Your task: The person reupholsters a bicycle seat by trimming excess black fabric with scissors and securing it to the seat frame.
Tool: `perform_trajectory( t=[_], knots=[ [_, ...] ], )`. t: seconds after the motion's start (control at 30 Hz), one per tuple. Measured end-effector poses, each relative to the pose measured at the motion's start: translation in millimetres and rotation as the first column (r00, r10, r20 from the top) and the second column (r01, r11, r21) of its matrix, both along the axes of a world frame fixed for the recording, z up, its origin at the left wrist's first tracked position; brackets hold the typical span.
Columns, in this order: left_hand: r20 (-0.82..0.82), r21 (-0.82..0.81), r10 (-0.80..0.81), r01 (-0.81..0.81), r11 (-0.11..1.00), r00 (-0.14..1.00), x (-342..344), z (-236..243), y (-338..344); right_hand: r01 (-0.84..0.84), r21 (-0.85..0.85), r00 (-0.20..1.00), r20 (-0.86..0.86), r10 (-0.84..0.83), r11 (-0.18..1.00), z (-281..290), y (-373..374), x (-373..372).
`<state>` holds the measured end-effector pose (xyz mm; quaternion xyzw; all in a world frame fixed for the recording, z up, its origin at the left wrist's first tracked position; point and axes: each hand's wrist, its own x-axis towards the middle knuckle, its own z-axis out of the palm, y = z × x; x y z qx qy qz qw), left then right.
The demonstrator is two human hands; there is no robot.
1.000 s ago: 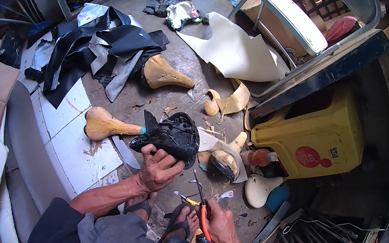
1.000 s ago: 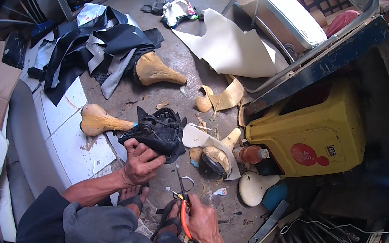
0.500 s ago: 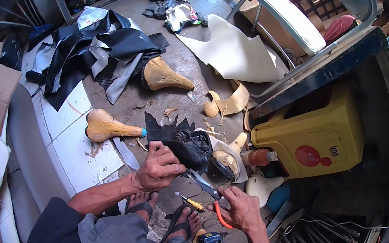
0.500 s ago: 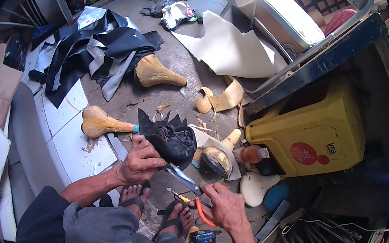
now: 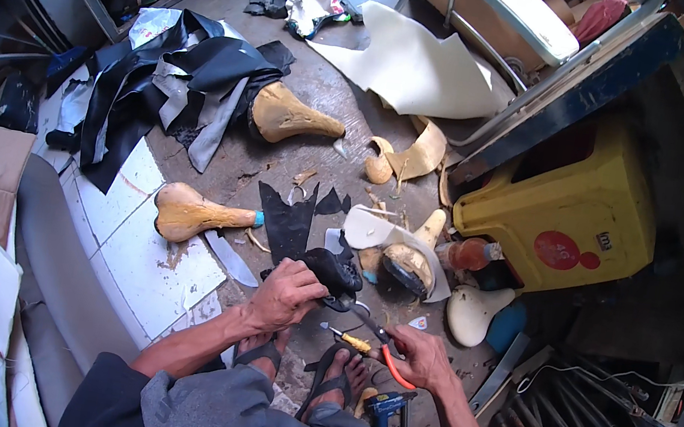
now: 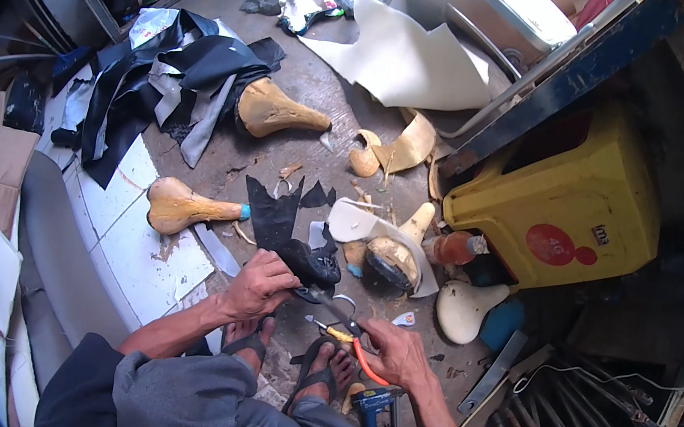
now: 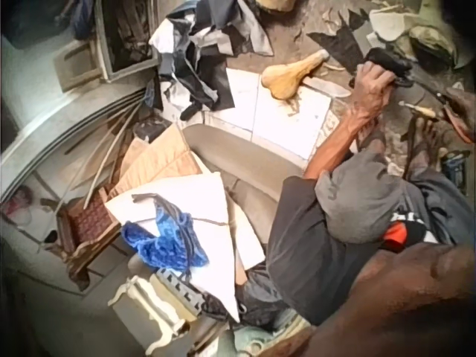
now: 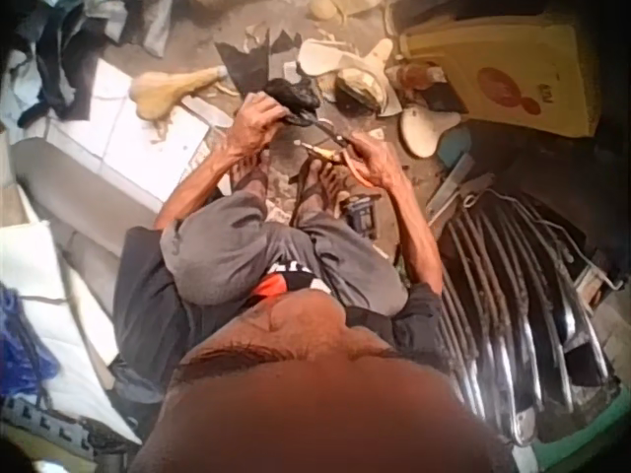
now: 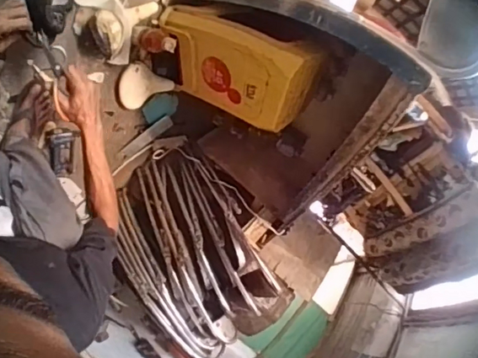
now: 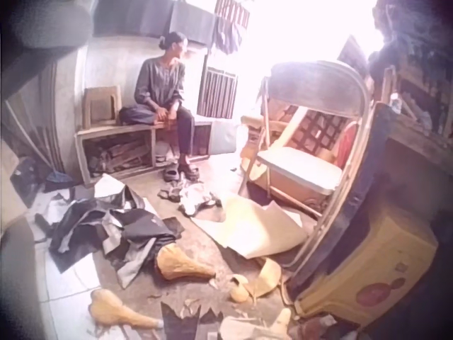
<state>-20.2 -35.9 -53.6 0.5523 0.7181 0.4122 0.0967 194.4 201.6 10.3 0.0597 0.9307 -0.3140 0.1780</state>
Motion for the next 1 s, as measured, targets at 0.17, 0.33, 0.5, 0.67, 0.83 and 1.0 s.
perform_trajectory(
  t=[0.17, 0.33, 0.5, 0.67, 0.83, 1.0],
  knots=[
    [0.136, -0.143, -0.015, 0.034, 0.989, 0.991, 16.2, -27.7, -1.7, 0.376, -0.323, 0.898, -0.107, -0.428, 0.869, -63.2, -46.4, 31.5],
    [0.258, -0.272, 0.008, 0.064, 0.960, 0.966, 26.9, -27.7, -7.3, 0.553, -0.394, 0.819, 0.091, -0.567, 0.735, -82.7, -80.8, 31.4],
    [0.296, -0.378, -0.018, 0.134, 0.916, 0.955, 14.0, -8.4, 1.6, 0.521, -0.414, 0.828, 0.032, -0.560, 0.747, -92.7, -88.4, 43.8],
    [0.338, -0.449, -0.080, 0.235, 0.862, 0.938, -1.8, -1.0, 13.8, 0.471, -0.409, 0.852, -0.020, -0.523, 0.782, -88.2, -78.8, 52.5],
    [0.363, -0.584, -0.068, 0.284, 0.761, 0.929, -18.6, 14.0, 29.9, 0.424, -0.363, 0.901, 0.080, -0.426, 0.829, -77.1, -59.6, 52.1],
    [0.324, -0.537, -0.152, 0.313, 0.783, 0.934, -27.6, 6.4, 34.3, 0.313, -0.321, 0.949, 0.055, -0.312, 0.894, -62.1, -41.0, 39.4]
  ],
)
